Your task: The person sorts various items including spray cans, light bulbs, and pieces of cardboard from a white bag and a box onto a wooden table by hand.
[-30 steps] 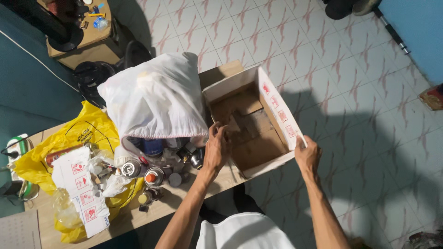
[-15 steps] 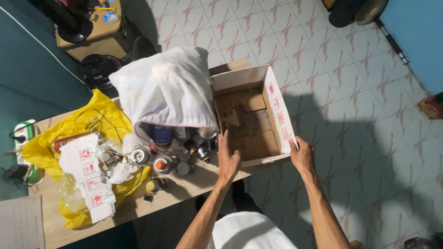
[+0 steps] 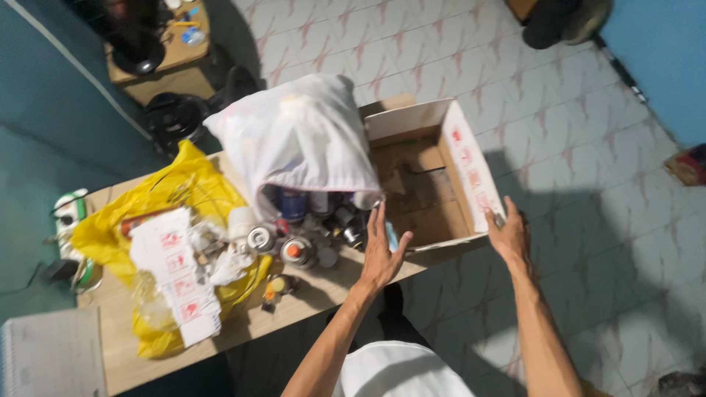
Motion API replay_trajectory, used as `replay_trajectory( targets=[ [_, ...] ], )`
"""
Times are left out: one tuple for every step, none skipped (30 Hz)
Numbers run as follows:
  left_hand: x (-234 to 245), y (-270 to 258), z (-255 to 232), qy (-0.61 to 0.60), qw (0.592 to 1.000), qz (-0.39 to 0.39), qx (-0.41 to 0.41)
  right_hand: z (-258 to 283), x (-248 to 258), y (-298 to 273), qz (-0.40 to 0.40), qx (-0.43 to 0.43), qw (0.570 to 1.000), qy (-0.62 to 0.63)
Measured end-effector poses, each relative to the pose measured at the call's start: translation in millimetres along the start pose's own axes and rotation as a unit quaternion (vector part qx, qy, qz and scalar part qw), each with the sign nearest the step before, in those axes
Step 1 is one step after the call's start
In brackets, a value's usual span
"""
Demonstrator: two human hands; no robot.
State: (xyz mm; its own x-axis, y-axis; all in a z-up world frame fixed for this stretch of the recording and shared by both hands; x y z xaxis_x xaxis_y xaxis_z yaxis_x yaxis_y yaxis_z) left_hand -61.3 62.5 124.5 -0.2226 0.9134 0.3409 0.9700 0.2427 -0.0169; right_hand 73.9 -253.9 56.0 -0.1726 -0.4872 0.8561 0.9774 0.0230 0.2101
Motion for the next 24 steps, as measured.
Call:
replay_trajectory(
  targets=[
    [9,-8,-4,0.007,1.000,-0.017,-0.018,18,5,2,-0.024,0.048,0.998,-0.028],
    [19,-13,-8,0.014,0.999,-0.034,-0.036,39,11,0,-0.047,0.074,0.996,-0.033],
    [28,-22,-10,0.002,0.999,-0.041,-0.026,60,22,-8,-0.067,0.100,0.992,-0.039],
    [39,-33,-12,-0.010,0.999,-0.048,-0.017,85,34,-15,-0.088,0.126,0.987,-0.043],
    [51,-41,-12,-0.021,0.998,-0.056,-0.008,113,42,-21,-0.091,0.145,0.985,0.003],
    [65,-49,-12,-0.017,0.996,-0.085,-0.018,143,49,-27,-0.093,0.162,0.981,0.049],
    [81,-61,-9,-0.013,0.993,-0.113,-0.028,173,54,-35,-0.095,0.177,0.975,0.094],
    [97,-71,-5,-0.009,0.989,-0.140,-0.037,203,53,-45,-0.070,0.181,0.970,0.148],
    [113,-77,4,-0.028,0.985,-0.167,-0.009,231,51,-56,-0.047,0.183,0.961,0.200],
    [129,-83,14,-0.047,0.980,-0.194,0.019,255,46,-68,0.020,0.168,0.956,0.238],
    [150,-88,24,-0.014,0.972,-0.232,0.033,278,39,-81,0.088,0.153,0.945,0.275],
    [170,-92,34,0.020,0.962,-0.270,0.047,302,29,-93,0.136,0.177,0.931,0.289],
    [187,-93,42,0.047,0.954,-0.292,0.041,324,19,-105,0.184,0.199,0.913,0.303],
    [204,-92,49,0.073,0.946,-0.313,0.035,342,7,-114,0.225,0.204,0.911,0.280],
    [216,-89,55,0.099,0.937,-0.334,0.029,358,-5,-119,0.264,0.210,0.906,0.256],
    [224,-82,60,0.128,0.938,-0.321,0.017,372,-16,-123,0.275,0.215,0.900,0.263],
    [231,-73,65,0.155,0.939,-0.306,0.004,384,-27,-126,0.285,0.220,0.894,0.268],
    [237,-68,69,0.182,0.939,-0.291,-0.008,393,-37,-128,0.294,0.224,0.888,0.274],
    [240,-61,74,0.184,0.947,-0.261,-0.020,400,-45,-129,0.282,0.248,0.897,0.232],
    [242,-55,80,0.185,0.955,-0.231,-0.032,405,-53,-130,0.268,0.272,0.905,0.189],
    [241,-49,85,0.186,0.961,-0.200,-0.046,409,-61,-130,0.252,0.295,0.910,0.146],
    [240,-47,92,0.185,0.963,-0.193,-0.033,410,-68,-130,0.261,0.282,0.913,0.140],
    [238,-43,98,0.186,0.965,-0.185,-0.022,409,-74,-131,0.268,0.268,0.916,0.134],
    [238,-40,104,0.186,0.967,-0.176,-0.011,407,-78,-131,0.275,0.253,0.918,0.128]
  ],
)
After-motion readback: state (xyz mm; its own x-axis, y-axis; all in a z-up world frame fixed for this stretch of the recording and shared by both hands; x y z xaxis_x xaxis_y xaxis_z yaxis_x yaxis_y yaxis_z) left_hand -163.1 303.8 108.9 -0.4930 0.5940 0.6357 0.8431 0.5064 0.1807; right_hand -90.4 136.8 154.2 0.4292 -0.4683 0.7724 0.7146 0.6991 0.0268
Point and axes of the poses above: each hand's wrist, its own y-axis towards the middle knuckle, its own x-axis out of the back of the hand, z = x × y, the point moved 3 cm from there along y, towards the middle knuckle, and after that the axes turned 2 degrees about x, right-handed, at the moved point
